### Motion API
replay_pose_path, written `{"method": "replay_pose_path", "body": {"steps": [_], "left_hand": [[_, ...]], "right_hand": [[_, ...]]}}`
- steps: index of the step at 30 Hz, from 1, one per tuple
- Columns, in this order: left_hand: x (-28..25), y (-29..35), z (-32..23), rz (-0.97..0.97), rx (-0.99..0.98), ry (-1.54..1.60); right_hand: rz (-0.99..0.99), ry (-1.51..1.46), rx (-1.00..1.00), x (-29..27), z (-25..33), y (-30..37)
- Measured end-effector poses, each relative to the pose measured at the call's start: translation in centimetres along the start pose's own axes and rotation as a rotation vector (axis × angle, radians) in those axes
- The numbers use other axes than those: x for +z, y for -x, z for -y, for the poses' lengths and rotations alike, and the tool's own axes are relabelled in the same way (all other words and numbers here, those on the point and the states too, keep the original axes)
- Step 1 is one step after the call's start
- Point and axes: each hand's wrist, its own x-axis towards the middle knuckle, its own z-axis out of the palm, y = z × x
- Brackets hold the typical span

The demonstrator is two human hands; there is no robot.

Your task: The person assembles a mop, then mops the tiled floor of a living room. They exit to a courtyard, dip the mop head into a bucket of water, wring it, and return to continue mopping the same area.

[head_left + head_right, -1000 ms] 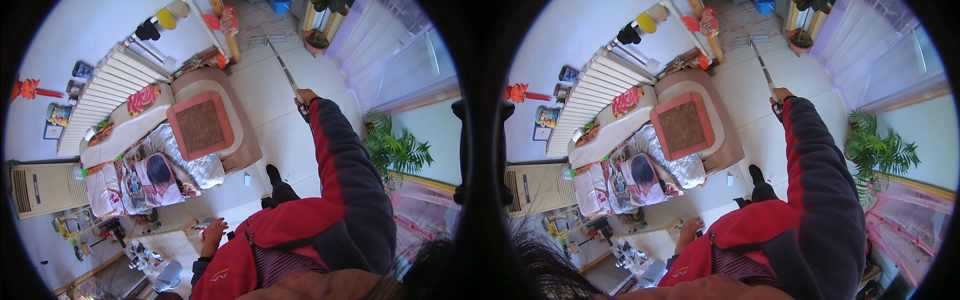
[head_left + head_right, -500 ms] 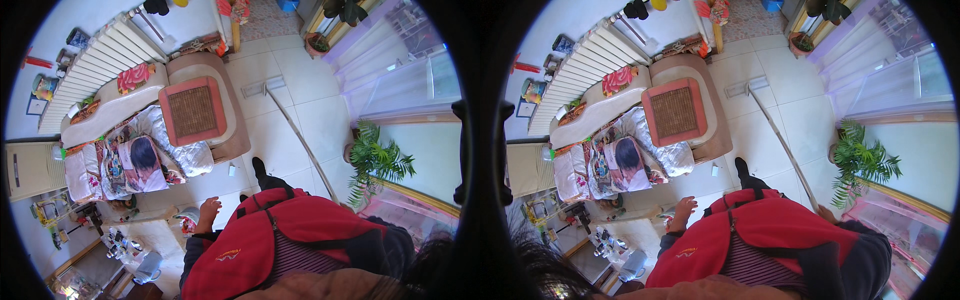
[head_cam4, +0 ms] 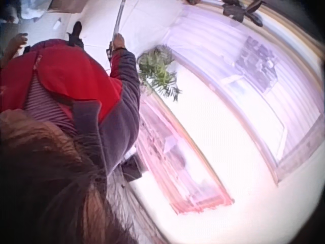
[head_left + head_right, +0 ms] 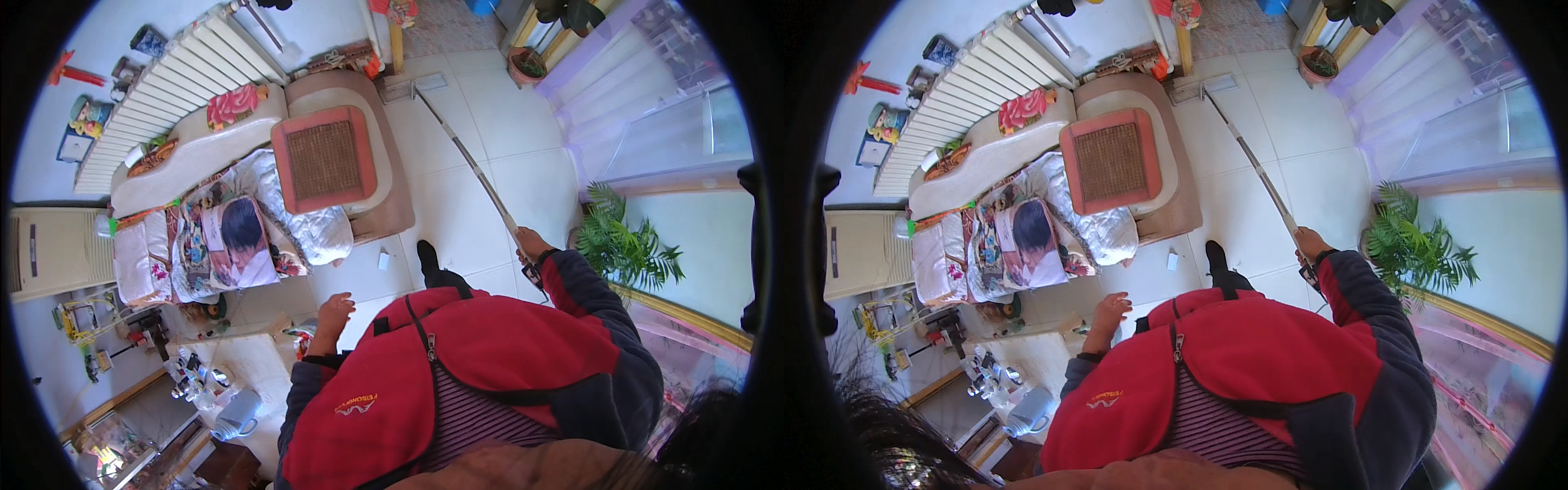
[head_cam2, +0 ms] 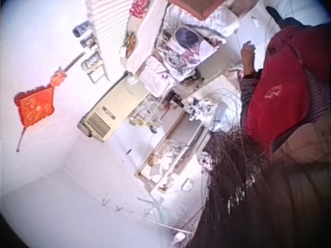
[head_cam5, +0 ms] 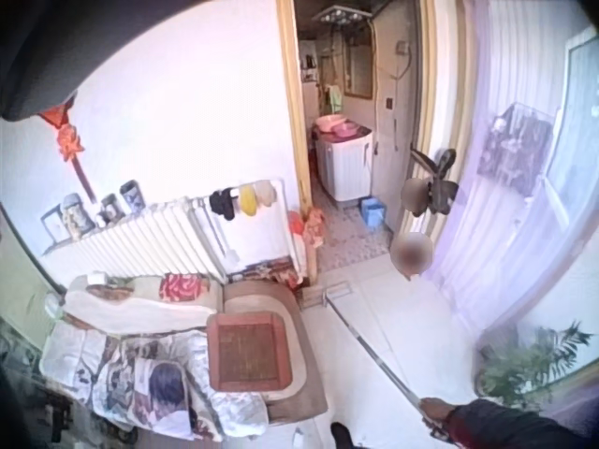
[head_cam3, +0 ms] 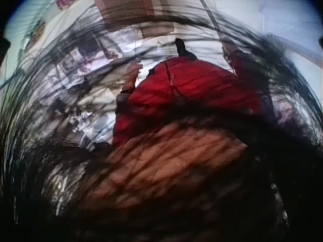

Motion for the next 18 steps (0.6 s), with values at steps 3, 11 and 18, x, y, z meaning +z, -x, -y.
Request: {"method": "replay_pose_path", "body": {"steps": [3, 11, 18], "left_hand": [[0.0, 1.0, 1.8, -0.042, -0.075, 0.067], [0.2, 5.2, 11.9, 0.014, 0.032, 0.008], [-0.9, 13.9, 20.4, 0.053, -0.175, 0.032]], "right_hand": [[-0.005, 0.08, -0.085, 0.4, -7.3, 2.7], [-0.053, 0.693, -0.147, 1.0, -31.6, 21.3], [-0.144, 0.619, -0.304, 7.7, -29.6, 15.7]]}}
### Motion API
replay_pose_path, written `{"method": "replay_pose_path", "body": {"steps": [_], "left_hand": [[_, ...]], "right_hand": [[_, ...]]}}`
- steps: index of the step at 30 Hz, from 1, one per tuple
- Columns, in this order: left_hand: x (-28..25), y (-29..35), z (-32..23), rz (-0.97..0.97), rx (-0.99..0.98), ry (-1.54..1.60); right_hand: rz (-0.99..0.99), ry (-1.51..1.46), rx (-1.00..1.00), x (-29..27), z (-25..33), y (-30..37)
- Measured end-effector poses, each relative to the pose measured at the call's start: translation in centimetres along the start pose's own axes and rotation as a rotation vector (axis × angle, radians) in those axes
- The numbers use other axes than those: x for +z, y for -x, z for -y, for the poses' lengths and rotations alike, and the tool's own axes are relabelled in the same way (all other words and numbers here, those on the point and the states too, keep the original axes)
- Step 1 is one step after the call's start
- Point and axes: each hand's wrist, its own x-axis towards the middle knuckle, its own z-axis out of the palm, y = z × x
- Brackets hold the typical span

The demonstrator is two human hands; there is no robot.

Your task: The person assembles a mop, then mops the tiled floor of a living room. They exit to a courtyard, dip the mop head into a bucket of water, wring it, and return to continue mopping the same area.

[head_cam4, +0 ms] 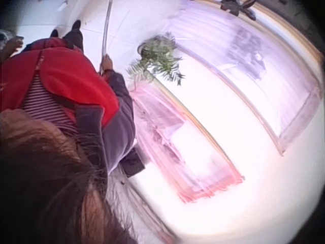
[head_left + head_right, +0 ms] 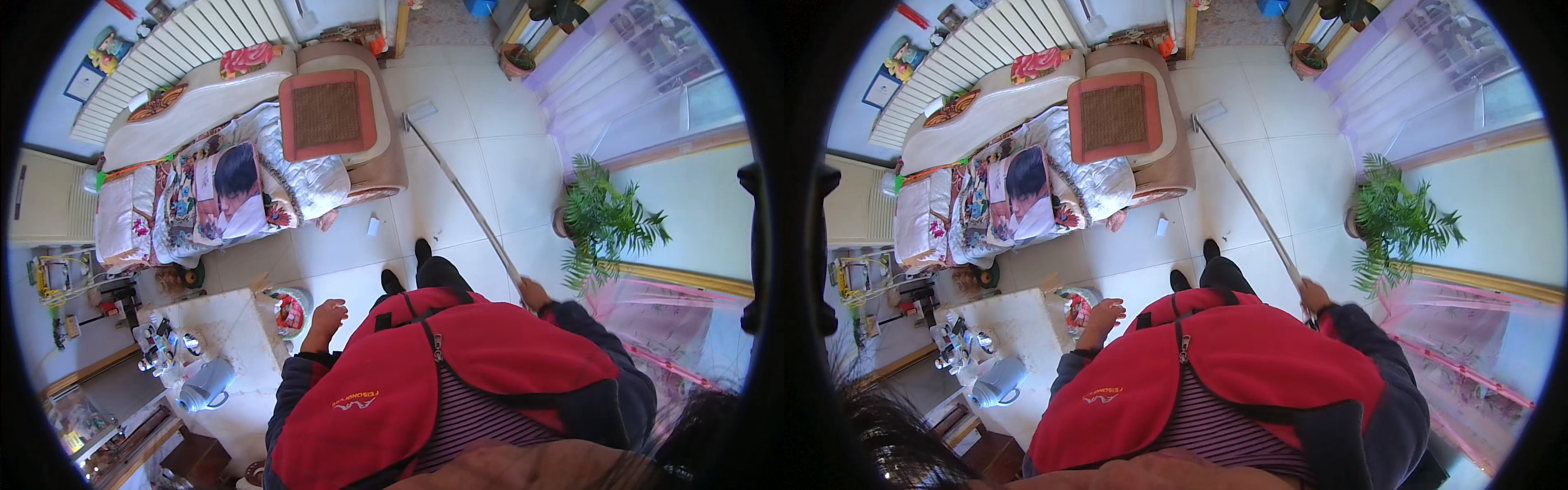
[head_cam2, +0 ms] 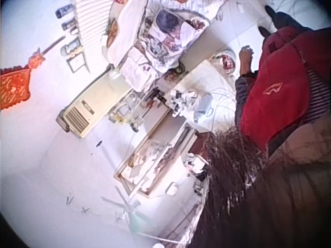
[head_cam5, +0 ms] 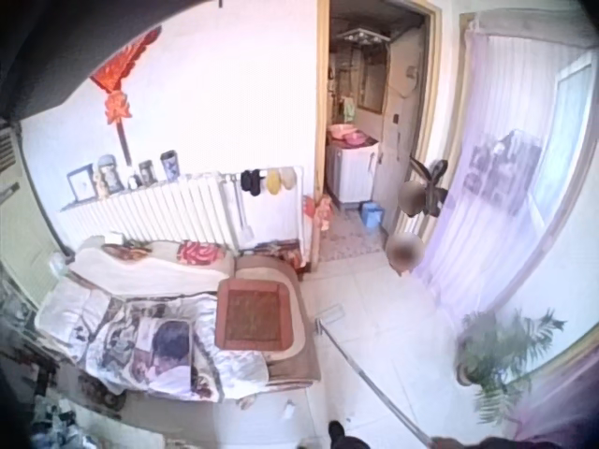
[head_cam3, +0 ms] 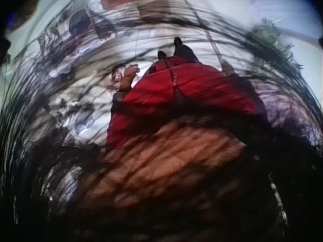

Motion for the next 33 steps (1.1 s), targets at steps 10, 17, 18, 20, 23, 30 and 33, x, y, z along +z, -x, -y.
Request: {"method": "replay_pose_path", "body": {"steps": [10, 17, 18, 20, 23, 30, 33], "left_hand": [[1.4, 7.7, 5.9, -0.1, 0.139, -0.085], [7.3, 12.6, 13.9, -0.062, 0.028, -0.133], [8.4, 13.3, 15.0, -0.028, 0.036, -0.12], [10.8, 15.0, 17.0, 0.032, -0.003, -0.113], [13.5, 17.0, 18.5, 0.095, 0.038, -0.157], [16.2, 18.8, 18.2, 0.167, 0.166, -0.315], [18.4, 19.5, 16.2, 0.215, 0.349, -0.45]], "right_hand": [[0.019, -0.415, 0.214, 3.0, 1.4, -6.5], [-0.005, -0.301, 0.273, 10.9, -11.9, 10.7], [-0.016, -0.299, 0.24, 12.4, -13.9, 13.9], [0.025, -0.339, 0.296, 15.4, -17.3, 19.6], [-0.035, -0.152, 0.105, 20.1, -22.1, 26.7], [-0.044, -0.192, 0.029, 24.5, -25.5, 38.1], [0.141, -0.254, 0.031, 19.6, -20.3, 38.4]]}}
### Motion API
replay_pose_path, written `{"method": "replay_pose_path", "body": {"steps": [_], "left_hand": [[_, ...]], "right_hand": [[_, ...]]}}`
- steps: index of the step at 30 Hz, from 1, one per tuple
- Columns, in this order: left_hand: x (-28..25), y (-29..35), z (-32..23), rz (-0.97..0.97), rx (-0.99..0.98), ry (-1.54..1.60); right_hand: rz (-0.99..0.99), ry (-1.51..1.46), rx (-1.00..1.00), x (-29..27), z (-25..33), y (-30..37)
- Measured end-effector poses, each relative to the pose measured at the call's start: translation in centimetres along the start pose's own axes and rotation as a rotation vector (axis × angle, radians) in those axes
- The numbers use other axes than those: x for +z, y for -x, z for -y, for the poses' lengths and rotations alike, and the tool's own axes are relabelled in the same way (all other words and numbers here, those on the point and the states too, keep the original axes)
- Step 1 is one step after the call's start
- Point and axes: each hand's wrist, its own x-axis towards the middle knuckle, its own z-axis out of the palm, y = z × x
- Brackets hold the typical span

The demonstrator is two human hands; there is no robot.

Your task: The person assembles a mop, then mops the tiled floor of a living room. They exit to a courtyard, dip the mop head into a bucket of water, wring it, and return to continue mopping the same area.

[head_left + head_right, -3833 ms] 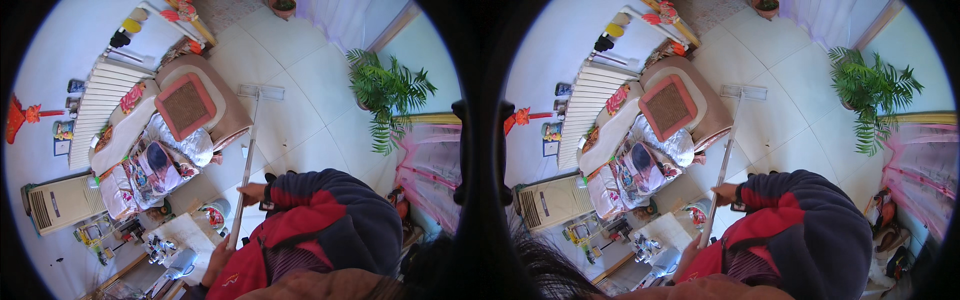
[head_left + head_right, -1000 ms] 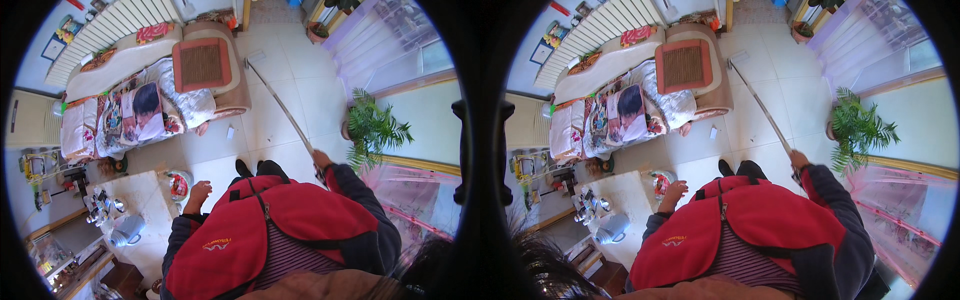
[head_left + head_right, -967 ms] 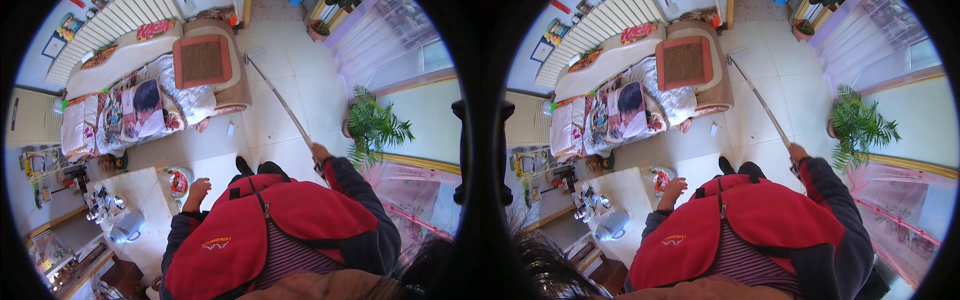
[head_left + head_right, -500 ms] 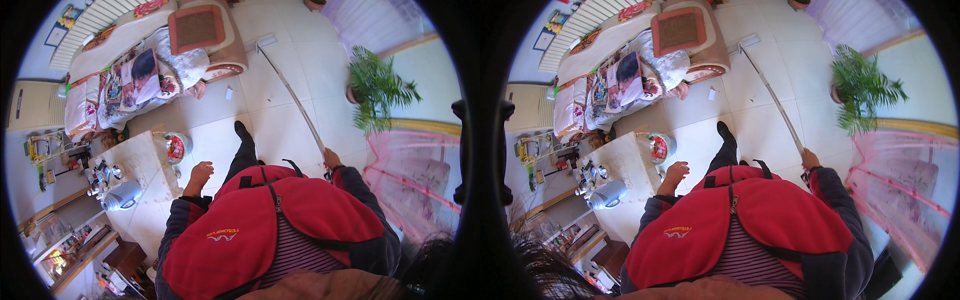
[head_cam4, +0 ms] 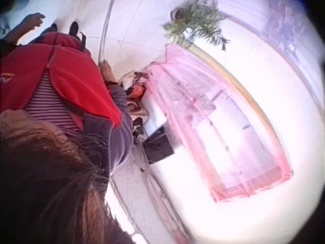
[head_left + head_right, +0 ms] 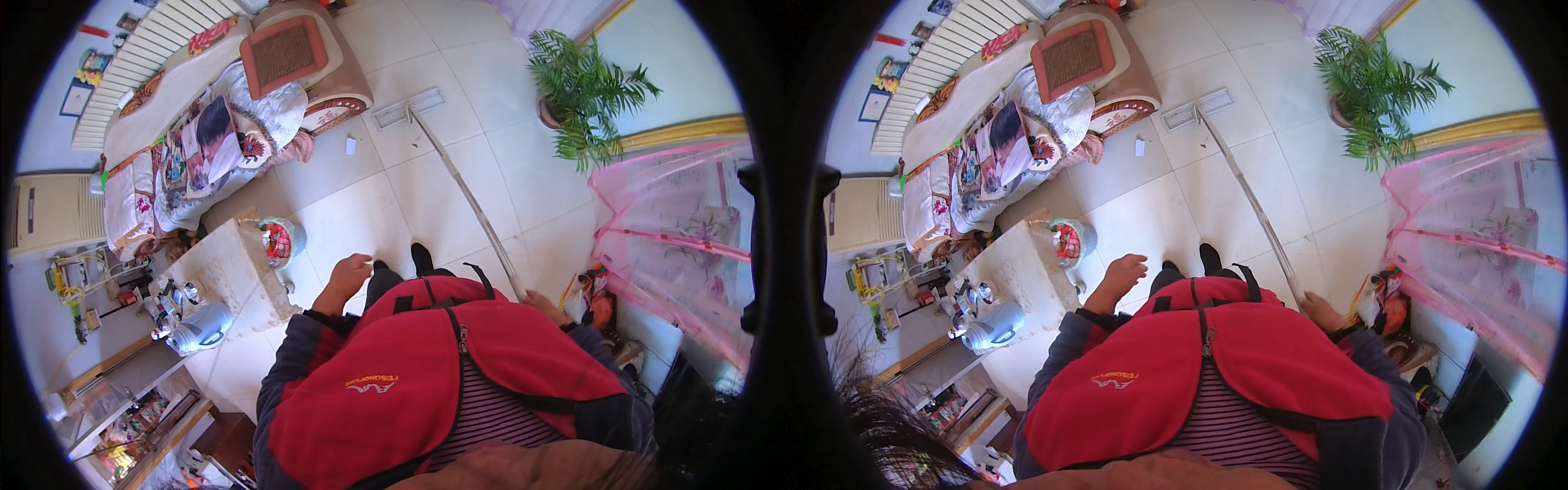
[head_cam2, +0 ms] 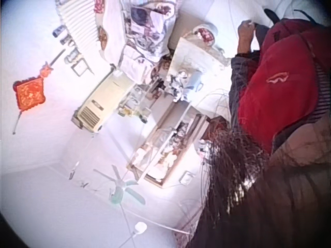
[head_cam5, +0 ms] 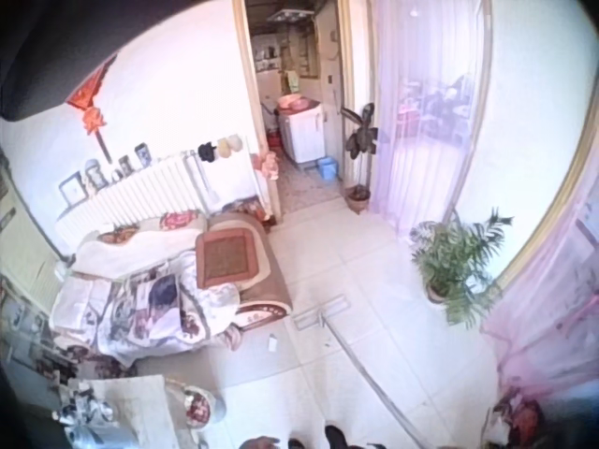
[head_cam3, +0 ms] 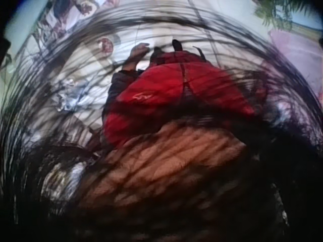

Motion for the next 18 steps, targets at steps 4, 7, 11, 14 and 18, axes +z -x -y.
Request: {"method": "replay_pose_path", "body": {"steps": [4, 7, 11, 14, 18], "left_hand": [[1.8, 0.0, -6.7, 0.155, 0.25, -0.059], [2.3, 1.5, -11.4, 0.38, 0.384, -0.038], [1.9, 5.0, -13.1, 0.516, 0.093, 0.469], [1.7, 7.2, -11.2, 0.49, -0.092, 0.835], [0.9, 10.1, -5.5, 0.237, -0.101, 1.201]], "right_hand": [[0.395, -0.835, 0.239, -5.5, 11.6, -0.8], [0.506, -0.907, 0.057, -5.4, 18.2, -4.1], [0.375, -1.045, 0.125, 0.1, 23.3, -13.1], [0.258, -1.095, 0.213, 5.4, 26.0, -20.9], [0.177, -0.942, 0.212, 14.5, 27.5, -28.7]]}}
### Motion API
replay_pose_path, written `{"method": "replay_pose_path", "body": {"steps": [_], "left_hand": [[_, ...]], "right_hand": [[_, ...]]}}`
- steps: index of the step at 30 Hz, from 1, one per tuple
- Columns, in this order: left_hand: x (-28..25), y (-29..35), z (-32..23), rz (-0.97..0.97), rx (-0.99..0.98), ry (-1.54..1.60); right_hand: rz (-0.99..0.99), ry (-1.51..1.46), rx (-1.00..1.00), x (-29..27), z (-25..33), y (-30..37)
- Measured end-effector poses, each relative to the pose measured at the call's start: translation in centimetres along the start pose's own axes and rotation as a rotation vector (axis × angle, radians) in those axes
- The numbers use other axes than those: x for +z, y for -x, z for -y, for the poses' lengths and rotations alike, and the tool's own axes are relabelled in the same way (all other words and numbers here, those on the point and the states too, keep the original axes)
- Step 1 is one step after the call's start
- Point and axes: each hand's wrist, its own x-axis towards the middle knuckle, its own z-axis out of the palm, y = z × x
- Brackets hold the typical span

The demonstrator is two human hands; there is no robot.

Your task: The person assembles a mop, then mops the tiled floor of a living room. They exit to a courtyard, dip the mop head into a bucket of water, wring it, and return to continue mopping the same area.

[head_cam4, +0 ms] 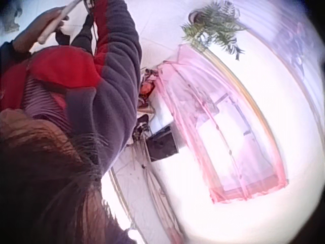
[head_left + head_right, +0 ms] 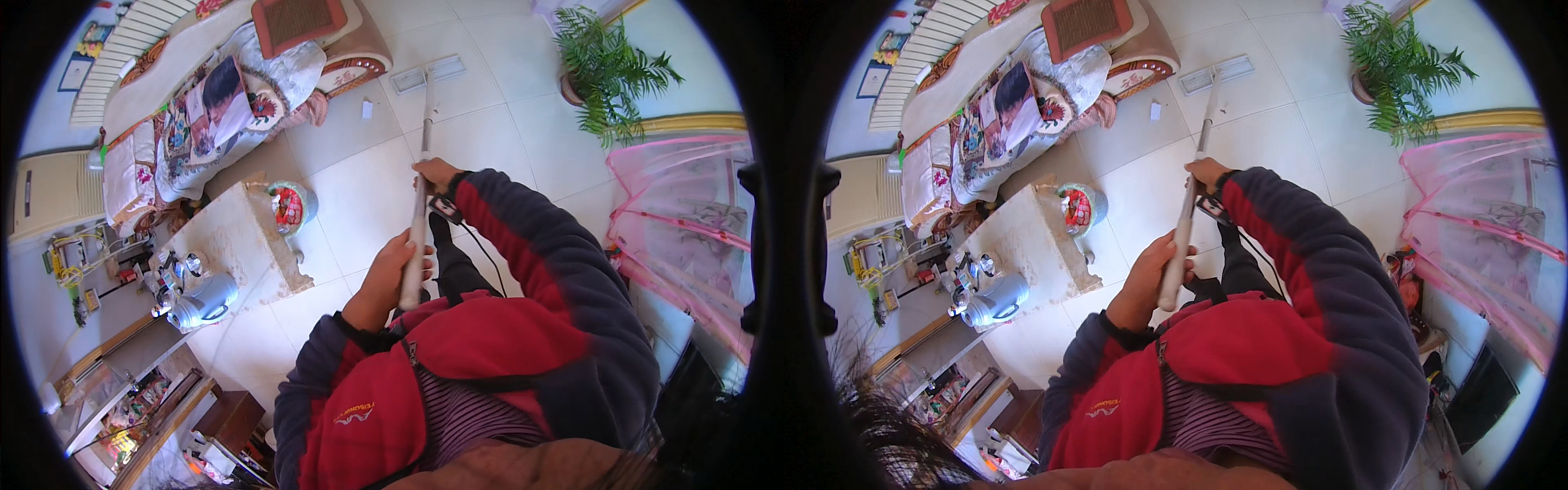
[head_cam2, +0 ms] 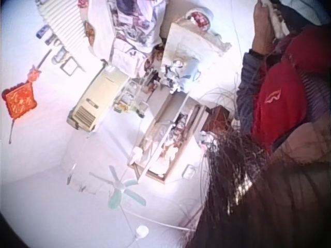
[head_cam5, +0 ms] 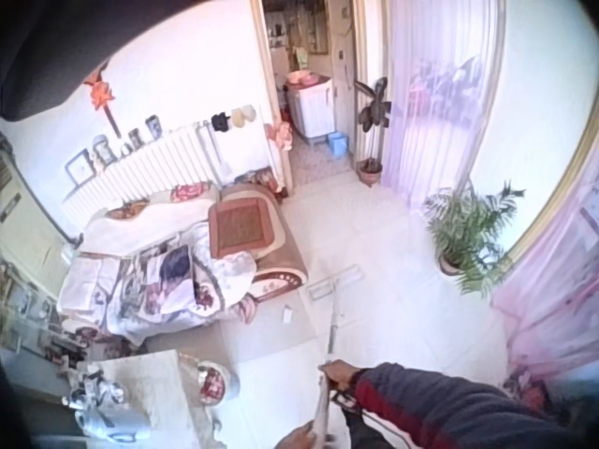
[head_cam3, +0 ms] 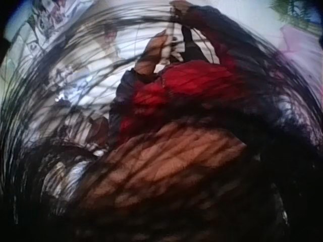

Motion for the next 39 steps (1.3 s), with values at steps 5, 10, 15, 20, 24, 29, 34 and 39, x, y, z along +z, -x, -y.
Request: {"method": "replay_pose_path", "body": {"steps": [5, 10, 15, 20, 24, 29, 34, 39], "left_hand": [[-7.7, 4.6, 3.8, -0.195, -0.104, -0.101], [-15.9, 15.0, 8.1, -0.34, -0.326, -0.489], [-17.5, 33.5, 7.8, -0.412, -0.522, -0.606], [-15.7, 44.5, 5.0, -0.598, -0.632, -0.948], [-16.5, 42.6, 3.7, -0.64, -0.464, -0.555], [-18.5, 31.7, 2.5, -0.512, -0.413, -0.725], [-18.9, 14.4, 1.0, -0.334, -0.056, -1.044], [-21.0, 12.0, 0.6, -0.367, 0.005, -1.316]], "right_hand": [[0.094, 1.475, -0.638, 2.4, -6.5, -9.0], [0.181, 1.782, -0.663, 7.7, -21.1, -9.0], [0.4, 0.626, 0.253, 19.1, -35.8, 3.7], [0.656, 0.523, 0.62, 25.3, -36.7, 11.4], [0.567, 0.368, 0.425, 24.5, -34.3, 9.7], [0.23, 0.59, -0.221, 18.4, -29.9, 1.0], [-0.359, 1.306, -0.781, 9.5, -18.5, -14.5], [-0.064, 1.485, -0.982, 8.6, -15.0, -21.2]]}}
